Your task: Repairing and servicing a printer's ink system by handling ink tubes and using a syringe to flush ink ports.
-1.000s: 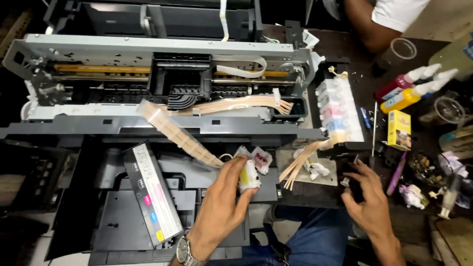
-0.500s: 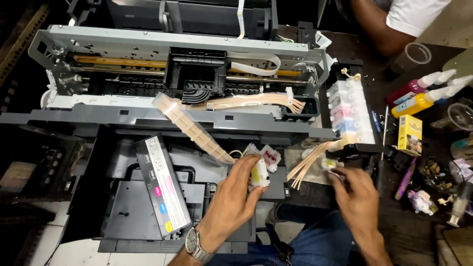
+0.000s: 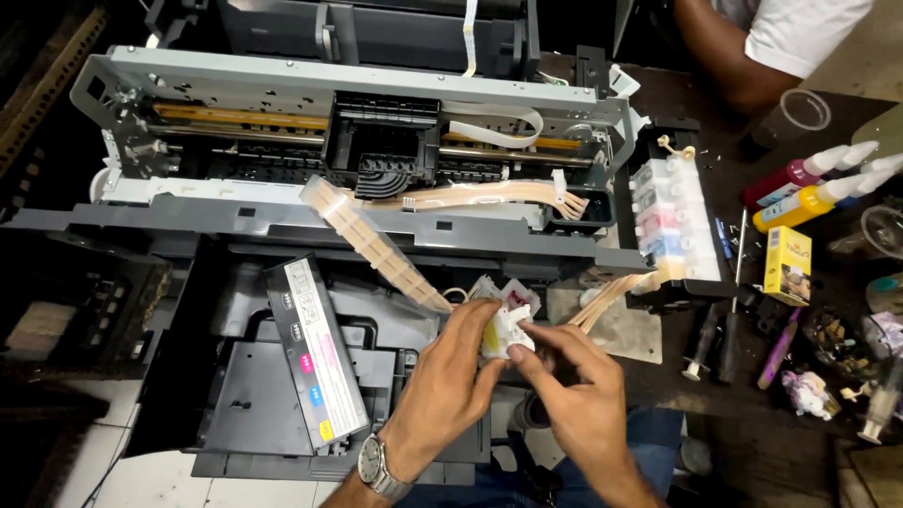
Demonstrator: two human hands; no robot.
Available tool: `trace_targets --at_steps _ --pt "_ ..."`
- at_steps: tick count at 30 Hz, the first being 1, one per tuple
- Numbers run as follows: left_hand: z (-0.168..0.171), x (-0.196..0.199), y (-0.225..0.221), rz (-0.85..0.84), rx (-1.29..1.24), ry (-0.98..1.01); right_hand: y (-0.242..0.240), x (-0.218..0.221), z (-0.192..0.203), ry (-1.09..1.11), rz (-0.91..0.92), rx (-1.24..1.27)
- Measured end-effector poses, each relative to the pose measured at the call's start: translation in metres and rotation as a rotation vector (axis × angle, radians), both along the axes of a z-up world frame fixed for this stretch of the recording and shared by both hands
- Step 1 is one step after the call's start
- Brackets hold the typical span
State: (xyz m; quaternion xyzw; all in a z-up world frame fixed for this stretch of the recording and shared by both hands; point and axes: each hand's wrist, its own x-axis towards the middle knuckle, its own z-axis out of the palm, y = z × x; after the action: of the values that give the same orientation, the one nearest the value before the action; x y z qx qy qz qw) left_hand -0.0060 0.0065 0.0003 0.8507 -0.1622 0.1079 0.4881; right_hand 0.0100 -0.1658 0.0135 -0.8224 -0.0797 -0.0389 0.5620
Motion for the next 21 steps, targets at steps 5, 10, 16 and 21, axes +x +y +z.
trace_targets --at_steps 5,10,16,21 --pt "0.002 -0.001 0.0 0.0 0.034 0.008 0.003 0.004 -0.003 0.171 -0.077 0.014" --pt "0.003 0.0 -0.001 -0.018 0.037 -0.036 -0.001 0.008 -0.018 0.192 -0.082 -0.05" --pt "0.014 0.002 0.0 -0.034 -0.006 0.004 -0.016 0.015 0.005 0.431 -0.301 0.128" --pt "0.014 0.002 0.002 -0.035 -0.019 0.014 -0.054 0.018 -0.013 0.214 -0.269 -0.175"
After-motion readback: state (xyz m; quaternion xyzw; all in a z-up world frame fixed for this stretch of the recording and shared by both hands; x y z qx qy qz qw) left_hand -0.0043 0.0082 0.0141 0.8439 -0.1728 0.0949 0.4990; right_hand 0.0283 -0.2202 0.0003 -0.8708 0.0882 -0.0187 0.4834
